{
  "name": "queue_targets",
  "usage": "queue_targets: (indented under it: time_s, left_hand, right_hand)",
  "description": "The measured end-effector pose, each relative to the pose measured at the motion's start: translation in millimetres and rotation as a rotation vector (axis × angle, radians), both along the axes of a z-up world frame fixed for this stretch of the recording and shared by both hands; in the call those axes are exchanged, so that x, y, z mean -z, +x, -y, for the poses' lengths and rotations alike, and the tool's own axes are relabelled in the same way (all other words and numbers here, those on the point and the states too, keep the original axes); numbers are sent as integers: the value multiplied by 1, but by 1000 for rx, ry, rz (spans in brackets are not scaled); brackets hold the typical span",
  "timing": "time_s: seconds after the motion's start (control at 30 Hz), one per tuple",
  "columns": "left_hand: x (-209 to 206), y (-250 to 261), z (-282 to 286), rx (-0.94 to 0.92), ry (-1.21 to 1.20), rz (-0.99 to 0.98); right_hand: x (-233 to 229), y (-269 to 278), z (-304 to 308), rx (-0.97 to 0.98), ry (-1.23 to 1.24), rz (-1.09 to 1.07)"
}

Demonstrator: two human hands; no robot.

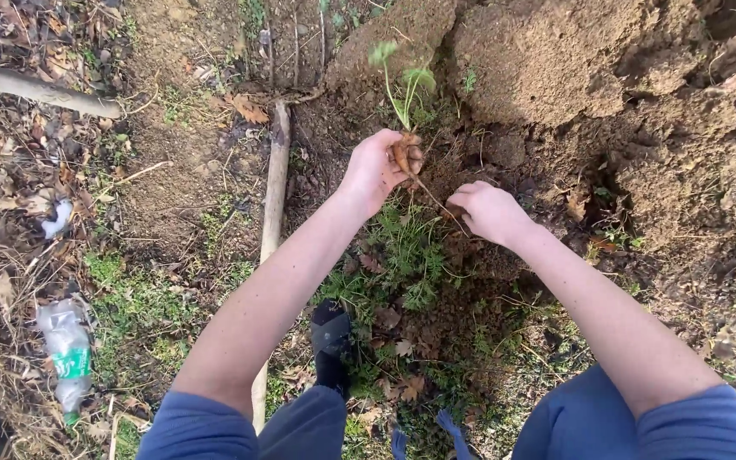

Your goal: The person uses a garden tool to loosen the soil in a trench and pulls small carrots from the ground by their leafy stems.

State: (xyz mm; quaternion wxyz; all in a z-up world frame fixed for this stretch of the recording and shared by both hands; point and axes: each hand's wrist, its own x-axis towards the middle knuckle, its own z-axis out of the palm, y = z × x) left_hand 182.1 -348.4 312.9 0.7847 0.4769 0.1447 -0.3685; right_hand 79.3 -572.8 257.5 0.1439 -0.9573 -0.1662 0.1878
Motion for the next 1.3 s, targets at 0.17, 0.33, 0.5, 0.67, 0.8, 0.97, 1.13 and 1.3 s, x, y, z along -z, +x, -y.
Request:
queue_targets:
  time_s: [0.17,0.33,0.5,0.67,0.8,0.97,1.13,1.3]
  left_hand:
    - [15,-5,-13,39,-57,17]
    - [10,-17,-14,114,-95,49]
    - [13,-20,-11,70,-135,186]
    - [32,-18,0,45,-3,267]
    - [-8,-31,10,153,157,376]
    - [22,-38,20,341,222,462]
    - [41,-45,27,333,137,519]
    - [-23,-37,17,324,166,620]
  right_hand:
    - [53,-12,3,-58,-83,102]
    - [69,-7,8,-115,-166,257]
    - [-19,10,13,-60,-183,141]
    - [-75,21,7,1,-76,37]
    - [-104,26,11,62,-61,-15]
    - [-144,32,6,56,-94,35]
    - [-175,29,-1,58,-85,106]
    - [-195,32,-5,228,190,95]
